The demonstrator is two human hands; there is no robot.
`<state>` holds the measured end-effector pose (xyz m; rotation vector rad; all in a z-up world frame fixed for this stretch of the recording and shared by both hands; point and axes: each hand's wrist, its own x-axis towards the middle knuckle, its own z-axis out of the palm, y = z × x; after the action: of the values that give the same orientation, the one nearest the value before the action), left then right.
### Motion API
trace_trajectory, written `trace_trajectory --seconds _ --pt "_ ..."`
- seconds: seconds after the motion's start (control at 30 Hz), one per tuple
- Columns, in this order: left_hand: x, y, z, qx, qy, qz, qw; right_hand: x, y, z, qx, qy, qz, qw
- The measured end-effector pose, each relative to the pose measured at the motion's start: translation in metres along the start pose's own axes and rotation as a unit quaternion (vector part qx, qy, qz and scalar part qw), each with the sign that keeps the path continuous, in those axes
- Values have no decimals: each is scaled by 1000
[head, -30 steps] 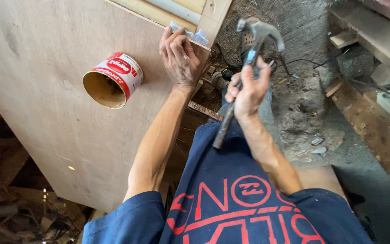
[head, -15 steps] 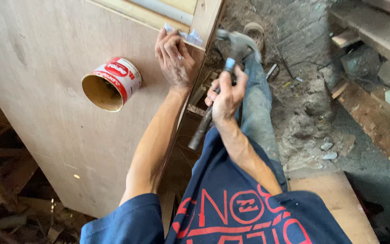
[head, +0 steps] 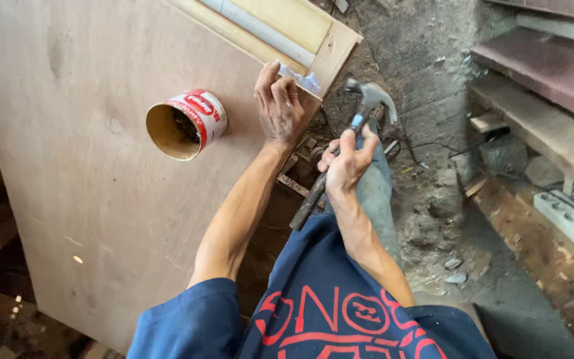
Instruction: The person assembles a wooden frame by attaching a plywood sheet to wooden strips using a hammer and nails. They repeatedly hammer nails into the wood, adjust the plywood, and use pliers to remove or reposition nails.
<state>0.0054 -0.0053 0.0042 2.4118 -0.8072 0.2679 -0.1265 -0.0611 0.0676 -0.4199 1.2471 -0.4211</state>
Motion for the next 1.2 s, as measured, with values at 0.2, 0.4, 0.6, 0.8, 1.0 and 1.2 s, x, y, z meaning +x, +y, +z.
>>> trace_trajectory --seconds 0.2,0.4,0.6,0.8,1.0,1.2 --pt "-14 -7 -8 -50 6 7 999 -3 -6 -49 -94 -39 -8 995" --pt "-42 -10 -10 -92 17 1 996 -12 -21 -106 -187 -18 -21 982" --pt "-54 -25 7 -103 -12 12 995 -22 -18 -129 -282 -11 -53 958" --pt "-55 -28 6 -122 -11 8 992 -37 -14 -110 -367 -39 -90 925" --pt "-44 -21 -6 -145 -13 -23 989 -46 -9 -81 -417 -118 -208 877" --pt "-37 -14 -17 -164 5 -43 986 -48 -14 -52 -496 -193 -383 755"
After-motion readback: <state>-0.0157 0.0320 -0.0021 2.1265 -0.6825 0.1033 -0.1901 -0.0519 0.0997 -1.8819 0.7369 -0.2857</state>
